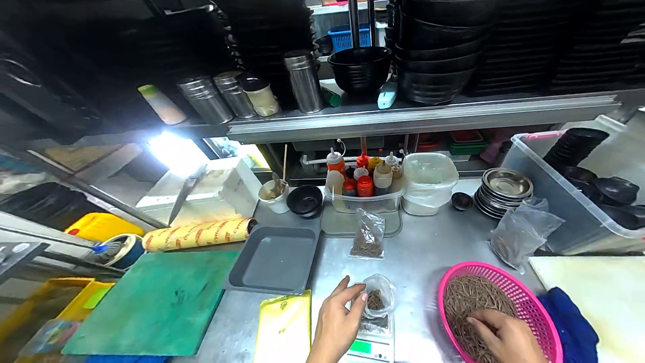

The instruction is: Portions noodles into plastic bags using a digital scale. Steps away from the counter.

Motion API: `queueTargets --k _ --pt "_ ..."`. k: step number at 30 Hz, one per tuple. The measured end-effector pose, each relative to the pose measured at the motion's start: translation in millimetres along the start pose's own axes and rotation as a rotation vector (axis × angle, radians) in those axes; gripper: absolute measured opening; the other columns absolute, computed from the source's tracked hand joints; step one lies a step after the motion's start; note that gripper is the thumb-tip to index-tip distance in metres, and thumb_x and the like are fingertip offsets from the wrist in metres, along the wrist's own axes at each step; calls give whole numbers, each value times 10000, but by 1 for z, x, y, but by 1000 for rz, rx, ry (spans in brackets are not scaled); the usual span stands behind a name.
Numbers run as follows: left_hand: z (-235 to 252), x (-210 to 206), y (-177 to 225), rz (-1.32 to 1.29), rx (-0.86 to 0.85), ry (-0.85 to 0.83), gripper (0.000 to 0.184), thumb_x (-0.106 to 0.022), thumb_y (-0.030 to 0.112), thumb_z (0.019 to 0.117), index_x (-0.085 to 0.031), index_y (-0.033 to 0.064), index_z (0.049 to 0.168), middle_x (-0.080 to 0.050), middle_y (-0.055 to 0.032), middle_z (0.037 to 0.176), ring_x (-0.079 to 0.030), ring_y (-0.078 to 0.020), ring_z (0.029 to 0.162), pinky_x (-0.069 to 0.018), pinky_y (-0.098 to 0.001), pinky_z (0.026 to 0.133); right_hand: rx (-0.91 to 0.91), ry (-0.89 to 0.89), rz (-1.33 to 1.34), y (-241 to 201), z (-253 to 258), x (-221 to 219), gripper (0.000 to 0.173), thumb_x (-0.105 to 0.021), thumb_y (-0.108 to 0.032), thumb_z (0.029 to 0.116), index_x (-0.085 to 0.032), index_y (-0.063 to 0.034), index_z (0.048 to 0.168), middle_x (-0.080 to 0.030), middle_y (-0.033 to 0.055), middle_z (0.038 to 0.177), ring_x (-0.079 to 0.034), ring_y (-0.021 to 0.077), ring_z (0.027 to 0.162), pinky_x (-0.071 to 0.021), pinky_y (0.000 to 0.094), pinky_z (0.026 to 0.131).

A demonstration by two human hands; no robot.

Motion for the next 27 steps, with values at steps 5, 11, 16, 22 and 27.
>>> queueTargets --k 5,11,16,22,27 --pt "-1 -16 -3 36 30 -43 313 -618 442 981 -733 344 1256 -511 -27 1550 -710 -145 1110 -648 -403 803 396 -41 200 -109 42 -33 176 -626 -275 1014 -782 -200 1044 -754 -60 1033 -707 44 961 -612 304 875" --pt "-9 -35 -4 19 4 9 542 -525 2 886 -639 127 1400 -516 -17 1550 -623 -113 1280 -602 -371 965 457 -660 -181 -195 100 -155 141 -638 -117 913 -704 -29 1001 -703 187 1051 -675 374 1036 -549 603 878" --pt "-18 -47 -25 106 24 80 533 -569 -19 876 -630 57 1400 -543 -79 1523 -568 -181 1360 -494 -408 1118 182 -796 -443 -193 94 -194 198 -568 -157 965 -686 -25 1052 -695 229 1109 -682 448 1027 -550 672 764" --pt "-26 -40 -31 -27 -44 55 585 -567 11 871 -596 111 1447 -490 -30 1571 -635 -116 1260 -604 -379 957 478 -567 -400 -186 87 -179 103 -601 -96 914 -688 -72 963 -715 159 932 -710 376 885 -567 600 707" --pt "-22 -24 -21 -102 -56 68 579 -591 29 875 -607 142 1443 -473 1 1585 -727 -104 856 -626 -343 675 523 -299 -51 -187 88 -125 174 -588 -226 971 -758 -187 963 -754 0 933 -730 173 885 -607 461 770"
Point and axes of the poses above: each hand's wrist, its own z-axis towards the middle knuckle, its own x-axis out of the back of the hand, y = z × x, the point moved 6 cm from there along z, towards the middle knuckle
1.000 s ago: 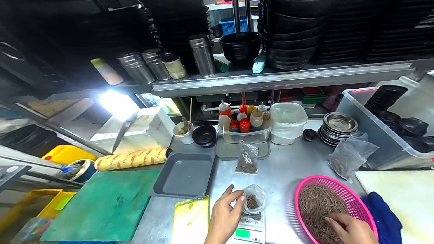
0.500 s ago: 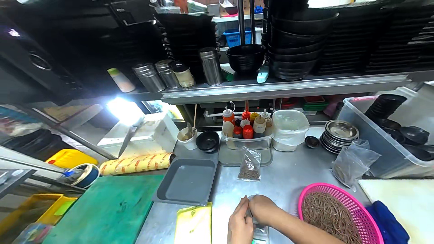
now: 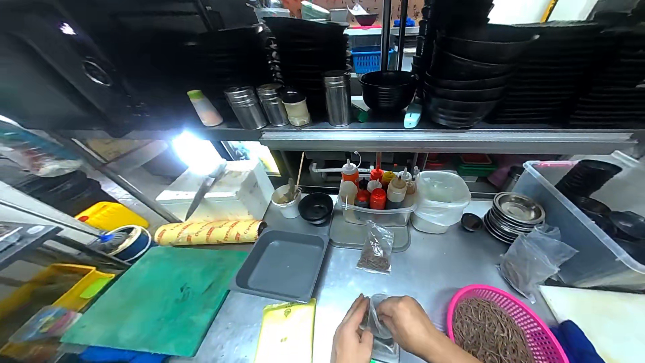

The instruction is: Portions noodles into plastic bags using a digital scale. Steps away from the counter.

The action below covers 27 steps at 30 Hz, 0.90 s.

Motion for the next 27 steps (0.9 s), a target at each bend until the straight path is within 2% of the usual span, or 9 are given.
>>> queueTargets --k 2,4,8,12,14,17,19,22,27 --pt "3 3 4 6 -15 4 578 -603 41 867 -616 146 1436 -480 -1 1579 -711 -103 806 -611 -341 648 -38 104 160 0 -7 33 167 -621 -249 975 -786 -227 987 -764 -84 945 -718 54 872 -612 342 813" --pt "6 6 5 11 -26 13 570 -619 53 865 -623 146 1428 -485 -8 1574 -703 -103 803 -603 -338 642 -42 204 308 -3 -18 70 130 -654 -227 982 -784 -219 987 -759 -105 927 -718 15 805 -640 284 766" --pt "11 8 4 -32 -11 14 569 -628 45 869 -616 140 1430 -476 7 1580 -693 -99 755 -602 -338 628 82 508 420 -15 -63 167 110 -693 -139 973 -789 -173 1012 -763 -61 967 -741 82 797 -674 300 704" --pt "12 16 0 -102 22 55 557 -620 12 886 -607 127 1430 -484 22 1572 -701 -117 681 -638 -361 598 143 831 249 -16 -143 253 160 -706 -100 950 -769 -152 1088 -768 13 1042 -752 164 876 -669 354 775" --pt "11 23 -2 -139 47 83 556 -614 2 889 -603 126 1430 -490 23 1566 -702 -130 669 -646 -375 594 129 978 187 -3 -183 271 196 -687 -43 951 -760 -141 1104 -756 26 1042 -746 163 861 -661 337 754" --pt "11 33 -4 -170 87 123 550 -626 9 898 -600 141 1432 -518 22 1540 -704 -142 658 -651 -379 597 12 1109 93 41 -225 252 161 -643 56 955 -740 -17 1061 -728 102 997 -733 184 807 -656 344 700" --pt "12 39 -4 -150 114 130 548 -644 55 918 -582 174 1449 -554 24 1496 -710 -146 667 -660 -384 617 -260 888 -97 84 -241 208 144 -623 -47 986 -757 -25 1035 -742 122 984 -730 220 882 -629 406 807" --pt "18 43 5 -9 51 90 584 -690 187 917 -548 232 1482 -558 18 1469 -686 -112 683 -640 -357 603 -643 253 -152 124 -254 131 250 -584 -215 1014 -785 -98 1104 -767 154 1044 -733 355 989 -554 640 887" --pt "32 30 27 219 -44 -83 447 -654 473 956 -639 352 1386 -474 3 1545 -659 -91 765 -590 -324 619 -713 263 -13 125 -271 88 291 -567 -318 1029 -784 -132 1087 -779 84 988 -746 239 909 -584 546 851"
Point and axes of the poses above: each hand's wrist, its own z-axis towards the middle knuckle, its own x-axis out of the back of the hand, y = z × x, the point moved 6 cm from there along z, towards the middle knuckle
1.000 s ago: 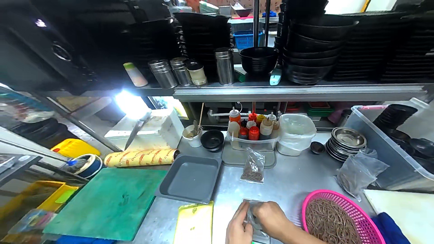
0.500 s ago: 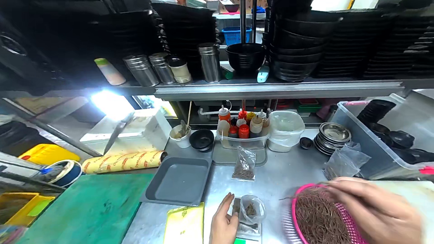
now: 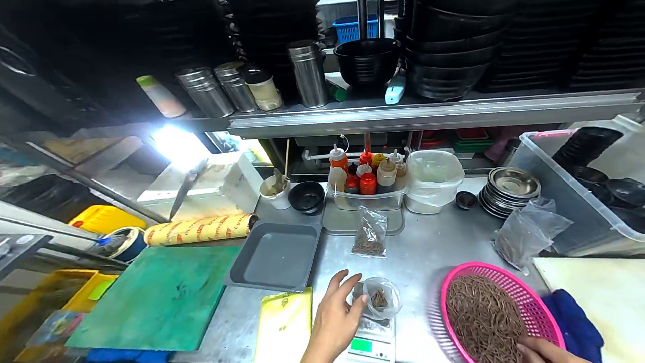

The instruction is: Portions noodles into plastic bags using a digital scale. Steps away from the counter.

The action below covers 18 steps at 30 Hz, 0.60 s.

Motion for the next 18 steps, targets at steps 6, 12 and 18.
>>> queueTargets --k 6,12,18 --pt "17 -34 9 141 66 -170 453 -518 649 970 -688 400 1308 -456 -18 1584 -566 -180 1334 -561 -466 995 109 13 -52 -14 8 -7 268 -605 -340 1013 -794 -157 1064 -782 62 1009 -749 222 935 -599 508 845" --pt "23 -54 -1 215 55 -163 390 -530 112 942 -749 217 1248 -625 27 1436 -579 -116 1330 -493 -402 1117 157 37 -6 -32 9 -12 268 -604 -332 1014 -795 -144 1030 -782 60 999 -748 209 930 -601 483 847" --pt "51 10 31 261 1 65 394 -485 119 936 -774 246 1172 -727 75 1257 -689 -104 1147 -568 -454 991 172 43 1 -32 10 -13 280 -599 -334 1019 -792 -133 1033 -780 73 988 -746 220 923 -599 478 849"
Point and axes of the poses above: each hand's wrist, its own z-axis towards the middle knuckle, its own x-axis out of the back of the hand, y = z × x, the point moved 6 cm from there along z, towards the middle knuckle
